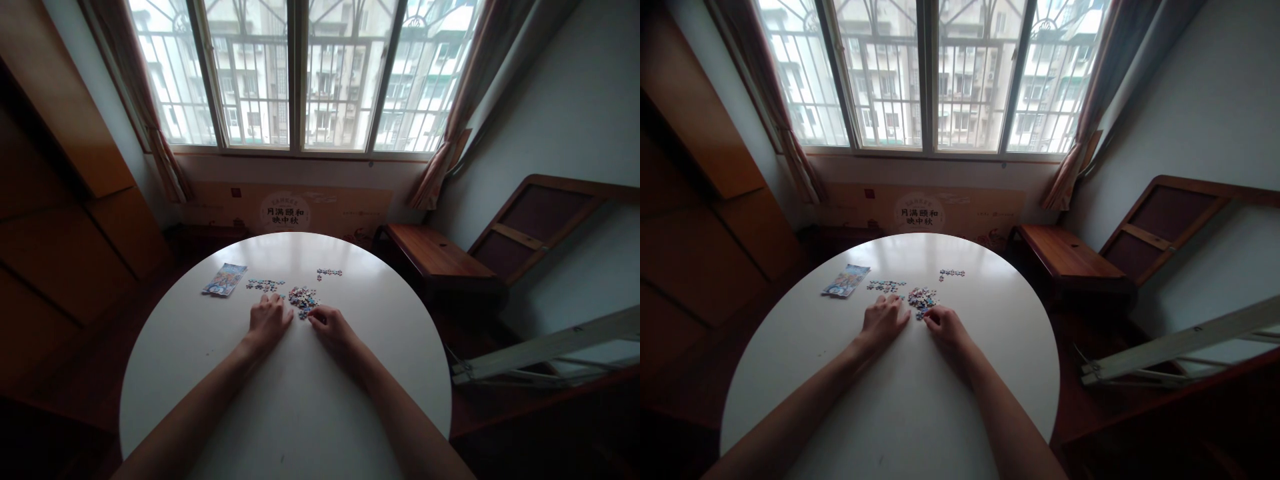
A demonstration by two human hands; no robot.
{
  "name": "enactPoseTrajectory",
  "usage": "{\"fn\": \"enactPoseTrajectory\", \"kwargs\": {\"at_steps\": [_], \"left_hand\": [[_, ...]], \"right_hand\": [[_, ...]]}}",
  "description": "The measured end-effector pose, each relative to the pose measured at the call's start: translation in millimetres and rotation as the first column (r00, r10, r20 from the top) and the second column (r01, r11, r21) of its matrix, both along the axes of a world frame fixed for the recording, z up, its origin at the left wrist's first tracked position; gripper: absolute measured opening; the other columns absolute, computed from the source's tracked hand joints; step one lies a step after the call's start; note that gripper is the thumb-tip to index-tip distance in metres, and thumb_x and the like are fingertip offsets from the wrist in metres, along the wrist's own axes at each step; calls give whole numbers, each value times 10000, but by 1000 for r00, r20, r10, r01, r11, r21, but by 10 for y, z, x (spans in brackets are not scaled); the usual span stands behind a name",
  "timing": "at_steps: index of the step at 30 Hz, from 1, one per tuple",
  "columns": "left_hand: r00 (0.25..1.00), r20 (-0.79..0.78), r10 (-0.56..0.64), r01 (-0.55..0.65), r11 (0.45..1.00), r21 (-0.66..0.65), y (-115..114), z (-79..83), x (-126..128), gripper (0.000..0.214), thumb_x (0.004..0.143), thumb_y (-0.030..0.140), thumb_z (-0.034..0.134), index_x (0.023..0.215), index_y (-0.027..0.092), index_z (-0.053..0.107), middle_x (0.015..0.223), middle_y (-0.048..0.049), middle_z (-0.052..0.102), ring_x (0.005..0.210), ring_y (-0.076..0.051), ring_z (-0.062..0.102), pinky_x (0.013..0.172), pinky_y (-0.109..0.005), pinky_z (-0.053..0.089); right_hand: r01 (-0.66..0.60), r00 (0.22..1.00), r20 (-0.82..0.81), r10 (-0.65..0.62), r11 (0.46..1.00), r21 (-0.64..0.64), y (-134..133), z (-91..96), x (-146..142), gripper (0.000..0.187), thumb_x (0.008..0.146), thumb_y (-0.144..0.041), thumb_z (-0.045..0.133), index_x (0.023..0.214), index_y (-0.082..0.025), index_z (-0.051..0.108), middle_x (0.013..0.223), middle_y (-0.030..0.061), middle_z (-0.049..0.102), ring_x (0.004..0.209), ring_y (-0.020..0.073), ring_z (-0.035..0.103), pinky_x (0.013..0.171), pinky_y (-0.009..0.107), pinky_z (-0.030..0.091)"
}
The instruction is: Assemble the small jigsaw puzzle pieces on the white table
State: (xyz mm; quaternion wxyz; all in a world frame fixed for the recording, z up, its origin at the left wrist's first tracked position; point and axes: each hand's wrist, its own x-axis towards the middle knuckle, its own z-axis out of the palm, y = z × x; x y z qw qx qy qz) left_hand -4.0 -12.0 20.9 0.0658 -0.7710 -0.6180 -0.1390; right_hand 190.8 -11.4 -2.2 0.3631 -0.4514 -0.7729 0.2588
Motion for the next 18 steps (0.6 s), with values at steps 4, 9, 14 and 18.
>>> {"fn": "enactPoseTrajectory", "kwargs": {"at_steps": [4,9,14,18], "left_hand": [[1000,17,14,-15,999,46,16,-37,12,403,858,447,474,1093,145,601,1153,-143,581,1011,-295,499,755,-359,431],[999,37,17,-18,999,42,18,-50,26,442,856,494,458,1085,145,604,1145,-148,587,1023,-305,489,829,-395,389],[997,70,12,-14,1000,26,37,-77,11,515,835,559,443,1139,165,574,1199,-149,561,1071,-335,452,889,-450,328],[996,84,39,-41,999,25,77,-128,-1,539,822,577,444,1200,202,533,1269,-123,532,1093,-331,438,913,-451,306]], "right_hand": [[-9,1000,-1,9,1000,9,3,9,8,174,809,-217,551,855,-146,703,771,43,672,678,143,573,637,230,428],[-4,1000,0,4,1000,3,-11,25,7,162,807,-214,556,846,-150,700,767,42,672,678,146,574,629,229,429],[-3,1000,9,3,1000,0,-10,27,9,156,805,-207,558,835,-151,700,764,44,671,680,150,578,630,231,432],[-3,1000,9,3,1000,8,-9,26,10,157,804,-204,559,841,-154,703,774,46,677,683,150,580,641,236,435]]}}
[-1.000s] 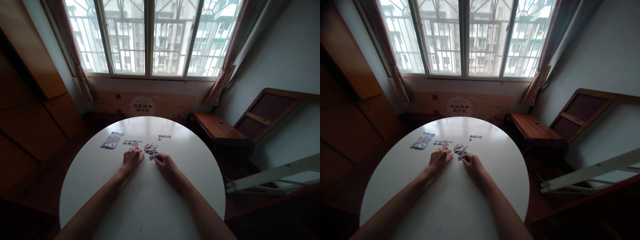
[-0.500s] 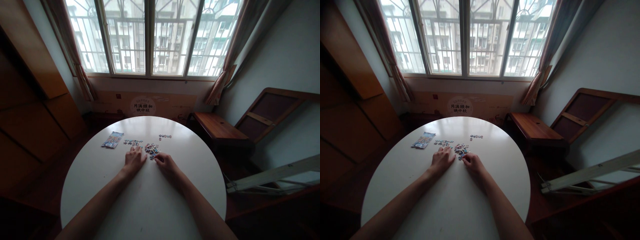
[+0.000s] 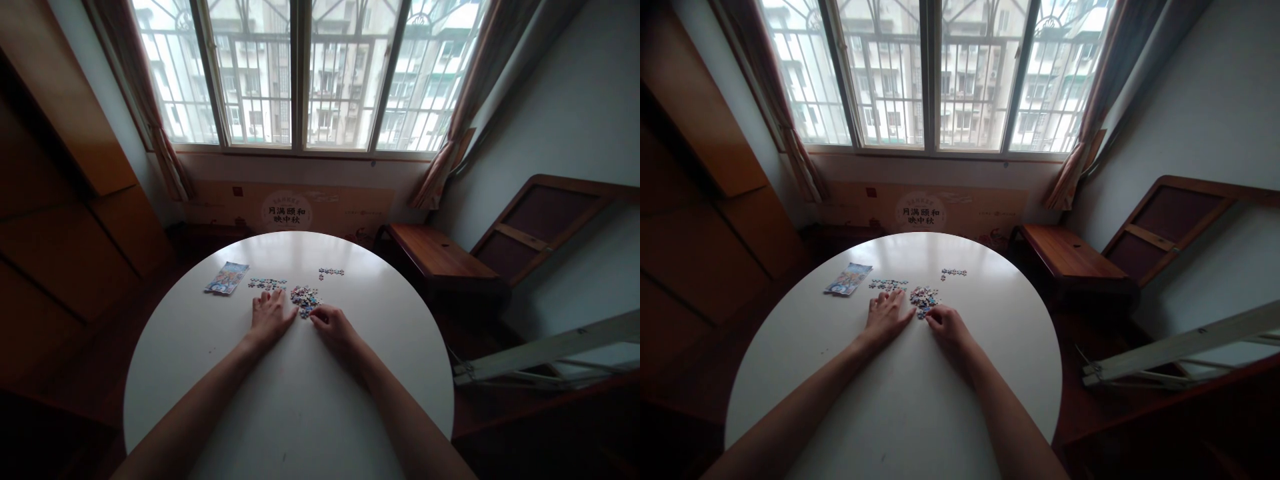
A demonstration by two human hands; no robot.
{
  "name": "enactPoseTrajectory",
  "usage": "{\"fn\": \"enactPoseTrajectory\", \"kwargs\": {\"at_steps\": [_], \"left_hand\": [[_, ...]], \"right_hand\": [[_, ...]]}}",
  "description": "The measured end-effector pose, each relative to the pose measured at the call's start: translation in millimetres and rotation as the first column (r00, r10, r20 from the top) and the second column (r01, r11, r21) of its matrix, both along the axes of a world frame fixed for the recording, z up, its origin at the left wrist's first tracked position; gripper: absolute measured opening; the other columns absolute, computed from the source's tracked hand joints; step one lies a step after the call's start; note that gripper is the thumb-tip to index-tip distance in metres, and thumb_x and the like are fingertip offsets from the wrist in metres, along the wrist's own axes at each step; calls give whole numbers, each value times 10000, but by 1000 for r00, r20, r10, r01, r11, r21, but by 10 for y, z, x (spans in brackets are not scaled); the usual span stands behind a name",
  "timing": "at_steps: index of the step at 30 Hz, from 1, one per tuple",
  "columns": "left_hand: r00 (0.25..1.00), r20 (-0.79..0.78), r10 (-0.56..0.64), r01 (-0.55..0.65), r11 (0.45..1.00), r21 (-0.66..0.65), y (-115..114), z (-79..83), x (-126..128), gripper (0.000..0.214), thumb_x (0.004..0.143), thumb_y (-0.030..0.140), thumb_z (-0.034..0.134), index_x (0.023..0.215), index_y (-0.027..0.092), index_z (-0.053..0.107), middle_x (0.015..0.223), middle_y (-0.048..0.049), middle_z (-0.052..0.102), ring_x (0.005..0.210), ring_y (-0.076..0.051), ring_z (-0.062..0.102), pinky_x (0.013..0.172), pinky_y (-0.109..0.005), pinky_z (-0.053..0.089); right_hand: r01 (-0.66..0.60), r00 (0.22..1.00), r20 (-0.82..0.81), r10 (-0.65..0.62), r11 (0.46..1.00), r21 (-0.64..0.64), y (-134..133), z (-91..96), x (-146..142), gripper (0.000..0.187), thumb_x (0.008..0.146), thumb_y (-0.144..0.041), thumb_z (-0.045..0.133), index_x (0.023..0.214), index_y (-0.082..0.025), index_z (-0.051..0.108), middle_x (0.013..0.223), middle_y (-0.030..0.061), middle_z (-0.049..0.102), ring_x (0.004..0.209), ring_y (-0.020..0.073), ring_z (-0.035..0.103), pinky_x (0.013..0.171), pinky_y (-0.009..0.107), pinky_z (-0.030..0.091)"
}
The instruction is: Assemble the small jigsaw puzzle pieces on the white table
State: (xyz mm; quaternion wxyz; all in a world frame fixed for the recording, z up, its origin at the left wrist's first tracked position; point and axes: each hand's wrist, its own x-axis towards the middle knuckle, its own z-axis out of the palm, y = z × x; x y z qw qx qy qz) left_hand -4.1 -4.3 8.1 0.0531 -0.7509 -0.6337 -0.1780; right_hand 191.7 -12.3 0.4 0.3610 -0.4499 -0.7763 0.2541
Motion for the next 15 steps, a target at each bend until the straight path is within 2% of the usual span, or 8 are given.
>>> {"fn": "enactPoseTrajectory", "kwargs": {"at_steps": [5,10,13,15], "left_hand": [[1000,18,-8,8,1000,0,23,-41,-5,567,821,582,435,1230,196,512,1293,-120,519,1105,-335,433,914,-462,305],[999,44,22,-23,999,28,5,-7,5,569,808,545,490,1255,192,501,1320,-131,493,1098,-330,443,917,-456,315],[998,45,32,-34,998,52,-7,55,3,466,810,480,521,1175,193,562,1216,-123,567,1064,-305,482,886,-411,345],[999,40,8,-10,999,52,-12,95,-2,314,860,403,465,1007,182,632,1028,-111,644,971,-263,542,831,-357,364]], "right_hand": [[-1,1000,-1,1,1000,10,4,-7,-2,155,806,-212,563,848,-153,700,785,48,678,689,151,579,645,237,431],[-4,1000,-2,4,1000,9,24,-36,2,157,807,-217,562,848,-157,701,793,46,679,697,150,584,662,241,437],[1,1000,-3,-1,1000,-2,23,-42,-2,160,803,-212,562,850,-155,703,791,46,678,698,150,586,659,239,442],[3,1000,-5,-3,1000,-7,15,-32,-6,161,801,-209,560,851,-154,704,784,44,677,700,151,587,660,240,444]]}}
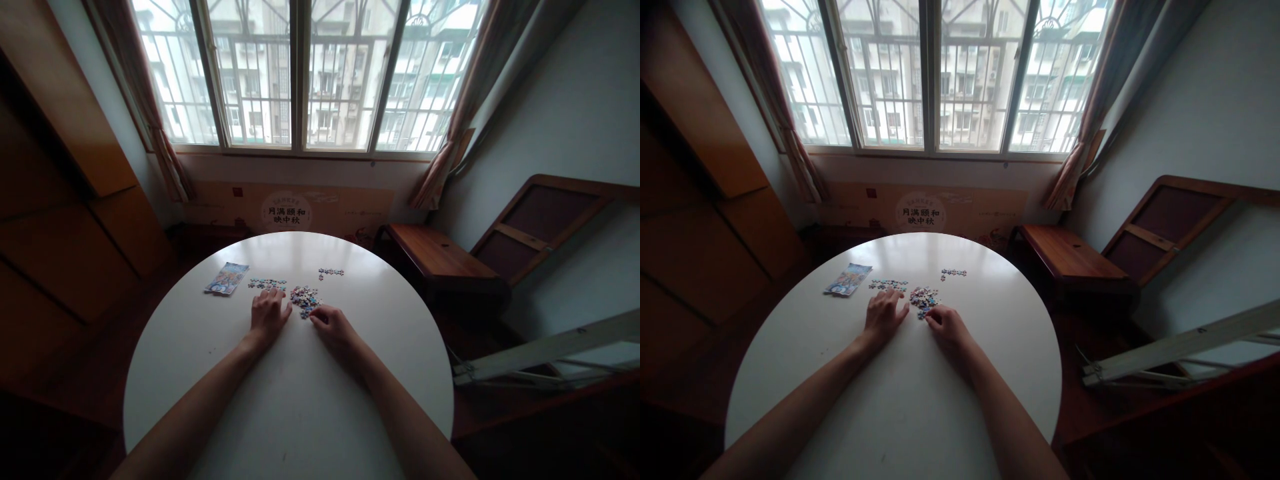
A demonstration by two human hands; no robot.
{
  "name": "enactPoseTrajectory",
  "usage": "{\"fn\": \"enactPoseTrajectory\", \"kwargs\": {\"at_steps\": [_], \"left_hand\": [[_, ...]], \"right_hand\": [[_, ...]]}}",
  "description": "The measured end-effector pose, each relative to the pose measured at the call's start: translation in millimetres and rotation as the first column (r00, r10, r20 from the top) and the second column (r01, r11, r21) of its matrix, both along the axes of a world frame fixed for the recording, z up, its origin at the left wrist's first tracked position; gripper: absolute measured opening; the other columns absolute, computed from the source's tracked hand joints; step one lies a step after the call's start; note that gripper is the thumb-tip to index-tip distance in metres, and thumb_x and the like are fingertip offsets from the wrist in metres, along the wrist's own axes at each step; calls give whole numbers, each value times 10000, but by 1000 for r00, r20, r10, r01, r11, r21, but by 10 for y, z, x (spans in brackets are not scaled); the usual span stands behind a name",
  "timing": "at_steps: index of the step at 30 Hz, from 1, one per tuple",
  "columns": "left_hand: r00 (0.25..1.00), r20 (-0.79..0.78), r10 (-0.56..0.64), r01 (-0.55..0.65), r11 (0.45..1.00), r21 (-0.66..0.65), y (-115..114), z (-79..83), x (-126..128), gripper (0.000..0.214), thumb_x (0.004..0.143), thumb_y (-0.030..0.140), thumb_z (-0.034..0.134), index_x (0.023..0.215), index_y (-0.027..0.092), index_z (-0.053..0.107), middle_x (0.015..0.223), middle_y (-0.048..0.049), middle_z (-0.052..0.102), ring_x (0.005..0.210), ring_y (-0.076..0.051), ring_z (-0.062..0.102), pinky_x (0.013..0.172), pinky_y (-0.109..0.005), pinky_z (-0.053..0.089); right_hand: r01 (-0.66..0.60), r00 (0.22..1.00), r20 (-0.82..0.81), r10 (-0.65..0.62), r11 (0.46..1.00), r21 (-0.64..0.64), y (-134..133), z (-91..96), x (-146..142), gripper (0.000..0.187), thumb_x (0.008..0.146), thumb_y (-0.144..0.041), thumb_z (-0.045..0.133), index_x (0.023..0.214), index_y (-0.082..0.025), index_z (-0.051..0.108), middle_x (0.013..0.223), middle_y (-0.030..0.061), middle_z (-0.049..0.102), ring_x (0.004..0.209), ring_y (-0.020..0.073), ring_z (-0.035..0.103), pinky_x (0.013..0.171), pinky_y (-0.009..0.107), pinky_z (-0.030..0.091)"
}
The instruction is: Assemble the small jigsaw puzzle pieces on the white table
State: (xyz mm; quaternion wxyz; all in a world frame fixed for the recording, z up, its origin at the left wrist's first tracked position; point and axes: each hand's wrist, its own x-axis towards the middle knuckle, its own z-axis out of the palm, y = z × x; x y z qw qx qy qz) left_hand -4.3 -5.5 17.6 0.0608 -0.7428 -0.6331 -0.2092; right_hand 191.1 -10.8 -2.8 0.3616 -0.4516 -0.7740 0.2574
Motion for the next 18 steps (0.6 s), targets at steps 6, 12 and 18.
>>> {"fn": "enactPoseTrajectory", "kwargs": {"at_steps": [6,12,18], "left_hand": [[1000,-11,-29,28,989,-146,-1,-2,9,402,899,402,385,682,184,644,706,-67,668,658,-183,602,595,-260,332],[998,-46,-51,42,982,-182,29,-51,-2,354,876,375,411,702,194,660,715,-65,683,662,-184,617,566,-255,312],[998,-24,-62,57,980,-192,32,-46,-21,328,872,379,422,730,196,654,726,-61,683,673,-186,618,568,-256,310]], "right_hand": [[-4,1000,-5,4,1000,-2,-14,27,0,157,803,-206,559,843,-153,701,773,45,674,693,152,582,657,242,440],[-11,1000,-2,11,1000,-8,0,-1,7,157,807,-223,559,849,-155,694,789,45,670,705,154,582,659,243,437],[-19,1000,5,19,1000,-8,-3,11,7,157,801,-218,561,850,-155,696,798,48,670,715,156,582,663,244,435]]}}
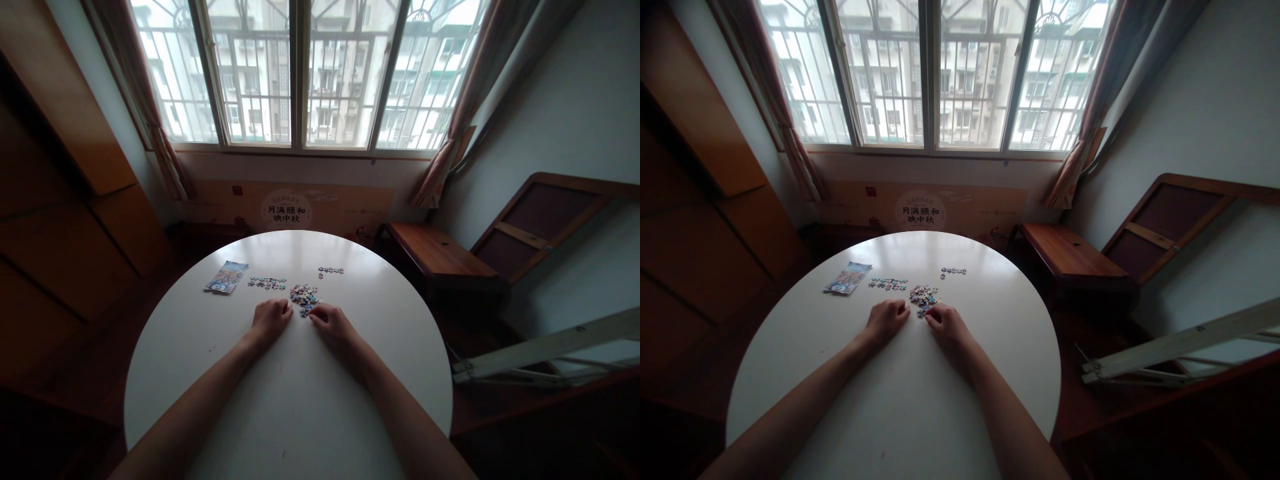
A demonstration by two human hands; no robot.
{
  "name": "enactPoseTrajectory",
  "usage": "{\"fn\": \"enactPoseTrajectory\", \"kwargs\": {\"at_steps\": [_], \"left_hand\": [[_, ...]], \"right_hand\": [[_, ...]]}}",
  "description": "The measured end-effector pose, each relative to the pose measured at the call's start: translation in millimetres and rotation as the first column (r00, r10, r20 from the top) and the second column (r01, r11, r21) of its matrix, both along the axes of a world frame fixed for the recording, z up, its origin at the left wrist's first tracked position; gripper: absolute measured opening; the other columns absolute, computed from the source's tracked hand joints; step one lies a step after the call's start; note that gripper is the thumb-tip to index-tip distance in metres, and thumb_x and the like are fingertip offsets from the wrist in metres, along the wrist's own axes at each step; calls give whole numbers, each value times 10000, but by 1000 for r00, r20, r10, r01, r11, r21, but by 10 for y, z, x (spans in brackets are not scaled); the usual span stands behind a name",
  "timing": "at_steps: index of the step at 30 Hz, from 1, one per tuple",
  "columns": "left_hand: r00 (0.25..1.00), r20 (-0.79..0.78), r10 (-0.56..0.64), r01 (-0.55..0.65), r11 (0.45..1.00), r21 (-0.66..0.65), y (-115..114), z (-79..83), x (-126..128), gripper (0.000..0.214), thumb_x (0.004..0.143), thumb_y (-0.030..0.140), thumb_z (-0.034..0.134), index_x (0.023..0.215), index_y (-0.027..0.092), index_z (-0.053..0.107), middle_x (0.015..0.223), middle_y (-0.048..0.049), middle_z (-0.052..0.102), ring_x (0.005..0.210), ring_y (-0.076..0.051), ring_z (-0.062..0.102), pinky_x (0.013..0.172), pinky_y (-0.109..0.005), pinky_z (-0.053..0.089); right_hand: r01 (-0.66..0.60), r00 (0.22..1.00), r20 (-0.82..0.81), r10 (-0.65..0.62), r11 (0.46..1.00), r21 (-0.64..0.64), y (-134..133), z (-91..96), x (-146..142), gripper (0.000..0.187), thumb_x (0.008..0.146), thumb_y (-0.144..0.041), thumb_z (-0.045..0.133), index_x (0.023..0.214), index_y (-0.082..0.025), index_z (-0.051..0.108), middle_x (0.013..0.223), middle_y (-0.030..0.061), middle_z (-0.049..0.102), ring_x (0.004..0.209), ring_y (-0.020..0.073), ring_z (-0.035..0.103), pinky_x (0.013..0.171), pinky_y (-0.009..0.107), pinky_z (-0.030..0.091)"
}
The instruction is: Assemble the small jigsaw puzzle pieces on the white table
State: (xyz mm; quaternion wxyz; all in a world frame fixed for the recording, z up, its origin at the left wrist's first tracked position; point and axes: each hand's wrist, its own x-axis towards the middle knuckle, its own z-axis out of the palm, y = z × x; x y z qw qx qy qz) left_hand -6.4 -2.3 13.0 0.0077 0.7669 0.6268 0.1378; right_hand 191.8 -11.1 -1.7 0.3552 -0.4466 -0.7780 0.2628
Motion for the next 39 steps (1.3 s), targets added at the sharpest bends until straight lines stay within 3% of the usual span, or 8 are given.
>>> {"fn": "enactPoseTrajectory", "kwargs": {"at_steps": [12,16,21,25,31,39], "left_hand": [[1000,17,12,-11,998,-64,-12,55,8,316,888,381,417,812,191,658,788,-65,688,725,-181,621,615,-240,343],[997,70,-12,16,998,-60,-23,56,9,290,891,376,432,1039,219,626,845,-48,695,754,-171,630,648,-230,374],[994,63,-90,92,996,-19,-21,23,7,436,877,332,464,1307,260,478,991,-59,697,856,-196,644,723,-252,413],[991,71,-115,116,993,-8,-15,3,0,395,883,326,449,1263,264,537,1109,-65,669,947,-212,632,776,-268,430],[988,102,-115,117,993,-12,-30,26,11,375,884,331,454,1239,272,560,1101,-53,674,952,-200,632,792,-263,434],[990,121,-74,78,997,-29,-41,69,18,378,882,352,469,1237,253,554,907,-48,701,815,-184,646,705,-238,424]], "right_hand": [[7,1000,5,-7,1000,-4,1,7,-5,158,803,-223,562,847,-150,695,783,47,666,698,151,574,656,240,433],[-5,1000,-2,5,1000,-2,1,0,-3,156,805,-221,562,847,-153,696,793,47,668,703,150,574,665,240,434],[-6,1000,-6,6,1000,3,-8,23,-9,157,808,-221,561,841,-148,696,771,43,663,673,141,560,644,236,423],[-15,1000,-3,15,1000,-3,-1,20,-6,153,805,-215,564,845,-147,696,782,44,663,685,143,563,646,235,421],[-10,1000,-2,10,1000,1,4,5,1,155,808,-219,561,848,-151,694,787,41,665,690,143,567,650,236,420],[-6,1000,2,6,1000,-3,6,11,0,154,806,-218,562,842,-147,694,777,45,664,686,146,565,648,241,423]]}}
